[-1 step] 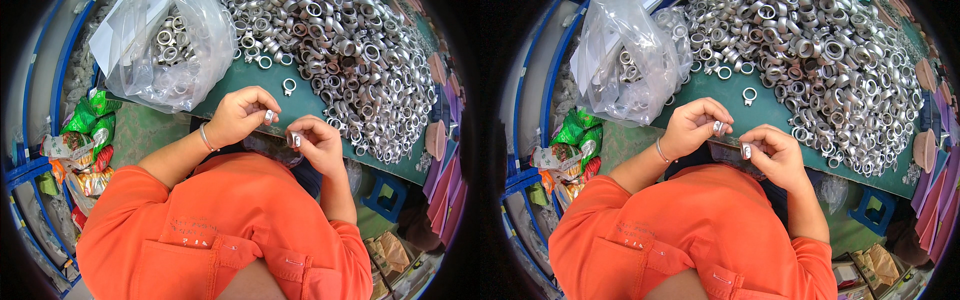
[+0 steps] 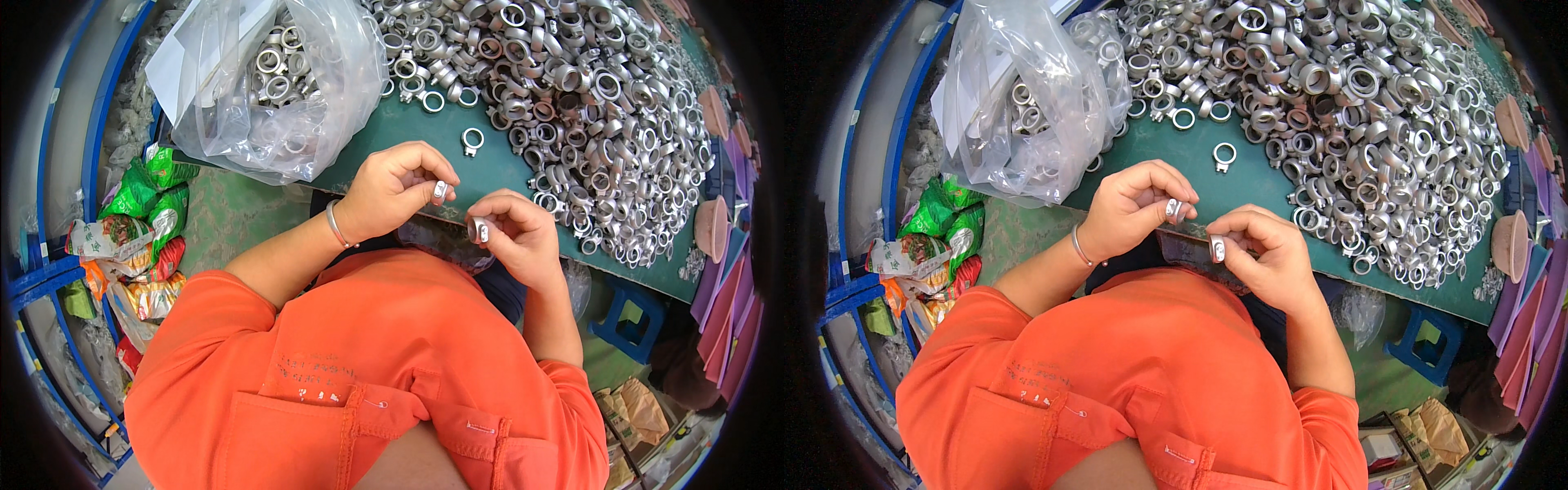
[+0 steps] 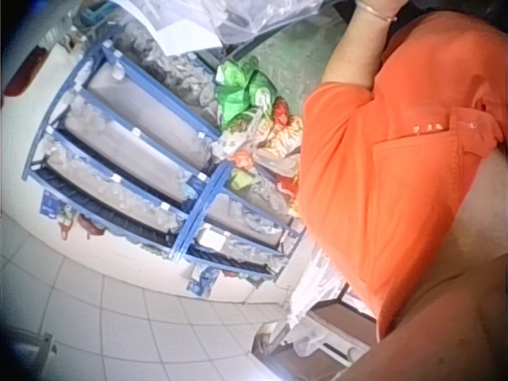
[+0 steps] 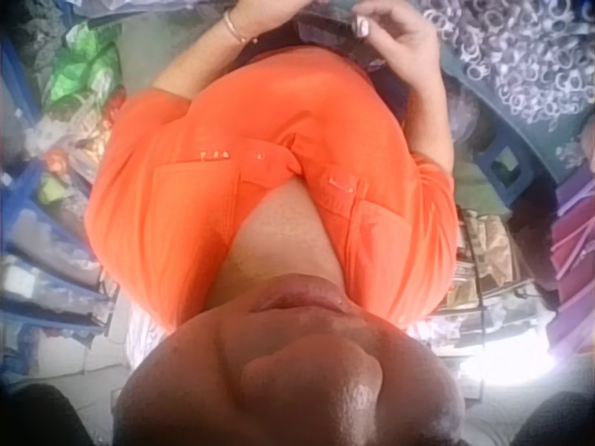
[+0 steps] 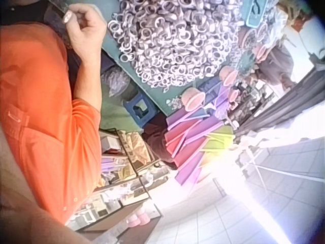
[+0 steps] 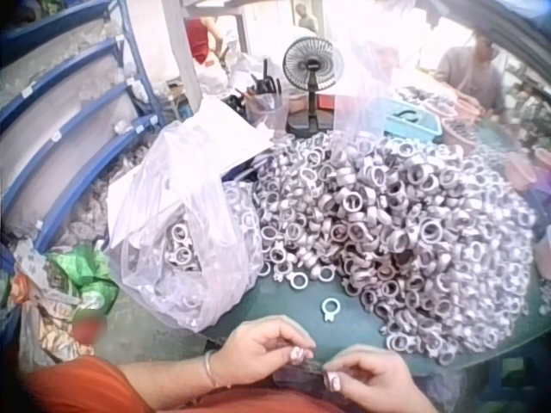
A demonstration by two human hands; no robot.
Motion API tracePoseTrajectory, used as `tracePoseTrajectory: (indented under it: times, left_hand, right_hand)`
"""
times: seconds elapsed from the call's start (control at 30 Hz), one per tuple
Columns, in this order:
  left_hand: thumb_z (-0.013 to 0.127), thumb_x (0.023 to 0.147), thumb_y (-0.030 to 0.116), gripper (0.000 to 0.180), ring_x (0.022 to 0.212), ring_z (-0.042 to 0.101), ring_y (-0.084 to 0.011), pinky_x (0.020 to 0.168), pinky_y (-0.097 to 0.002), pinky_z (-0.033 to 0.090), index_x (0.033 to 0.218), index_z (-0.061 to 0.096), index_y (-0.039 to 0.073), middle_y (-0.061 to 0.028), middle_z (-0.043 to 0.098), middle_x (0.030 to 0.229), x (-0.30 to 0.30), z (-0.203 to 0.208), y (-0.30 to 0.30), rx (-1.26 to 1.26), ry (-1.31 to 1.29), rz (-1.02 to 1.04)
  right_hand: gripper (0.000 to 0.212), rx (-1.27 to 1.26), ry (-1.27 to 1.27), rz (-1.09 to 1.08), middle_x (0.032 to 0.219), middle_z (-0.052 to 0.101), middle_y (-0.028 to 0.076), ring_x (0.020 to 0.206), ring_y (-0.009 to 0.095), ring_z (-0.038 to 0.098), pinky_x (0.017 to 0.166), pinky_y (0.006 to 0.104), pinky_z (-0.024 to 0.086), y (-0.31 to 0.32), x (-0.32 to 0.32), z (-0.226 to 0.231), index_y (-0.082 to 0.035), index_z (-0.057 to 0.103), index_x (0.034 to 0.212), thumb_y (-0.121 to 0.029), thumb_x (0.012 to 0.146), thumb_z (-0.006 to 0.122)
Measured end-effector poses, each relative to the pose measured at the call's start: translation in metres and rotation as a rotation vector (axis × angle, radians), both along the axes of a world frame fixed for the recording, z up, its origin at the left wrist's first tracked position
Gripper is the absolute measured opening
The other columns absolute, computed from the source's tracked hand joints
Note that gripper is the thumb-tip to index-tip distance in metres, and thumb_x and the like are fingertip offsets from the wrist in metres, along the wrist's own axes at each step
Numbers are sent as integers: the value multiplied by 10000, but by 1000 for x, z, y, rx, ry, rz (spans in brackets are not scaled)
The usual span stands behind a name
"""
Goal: The person picks up metal ring components from a large pile on a table, looks at them, and places some into a plastic bag or a container.
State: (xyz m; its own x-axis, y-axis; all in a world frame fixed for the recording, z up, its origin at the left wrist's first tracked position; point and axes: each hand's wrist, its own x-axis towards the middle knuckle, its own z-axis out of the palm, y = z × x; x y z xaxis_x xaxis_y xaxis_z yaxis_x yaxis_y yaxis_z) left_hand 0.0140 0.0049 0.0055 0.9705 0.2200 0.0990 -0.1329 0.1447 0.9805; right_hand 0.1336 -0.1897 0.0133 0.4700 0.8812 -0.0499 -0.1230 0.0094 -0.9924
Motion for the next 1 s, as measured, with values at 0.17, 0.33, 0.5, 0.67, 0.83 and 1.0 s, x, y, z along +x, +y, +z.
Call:
tracePoseTrajectory:
  times: [0.17,0.33,0.5,0.67,0.83,1.0]
  left_hand:
    - [626,828,-61,164,838,675,-198,710,-310,536,966,671,15,-101,671,929,-7,23,7,485,138,-277]
    - [711,788,13,171,861,639,-287,784,-359,530,949,656,30,-110,655,943,-7,7,3,738,-40,-331]
    - [688,770,-9,280,1017,578,-350,904,-419,459,1040,621,27,-164,593,1095,39,5,17,1229,2,420]
    - [713,766,11,323,1016,563,-349,882,-405,454,1075,621,28,-161,585,1121,34,-6,26,1164,6,196]
    - [724,783,34,302,965,571,-338,855,-373,470,1065,618,37,-144,571,1066,19,-9,15,954,-127,143]
    - [788,770,180,368,845,556,-329,742,-403,480,1050,599,34,-127,532,961,24,-5,-2,1144,40,219]
  right_hand:
    - [170,-202,-685,182,881,613,143,744,337,622,663,391,516,-8,4,16,-7,650,963,21,796,645]
    - [312,-287,-956,92,1022,617,154,901,337,625,758,396,515,-1,12,19,-6,644,1042,111,756,599]
    - [374,-126,-1280,-79,1208,583,157,1107,353,557,936,425,487,45,20,-1,9,609,1129,40,758,569]
    - [361,-297,-1207,-20,1124,586,152,1029,344,567,881,412,492,39,19,-1,9,605,1139,-10,780,644]
    - [377,-281,-1074,-151,1008,570,149,945,349,564,810,426,482,23,12,0,13,609,1081,-38,739,759]
    - [381,-283,-978,-173,959,562,142,859,333,574,762,402,493,20,12,-10,12,617,1076,-34,731,773]
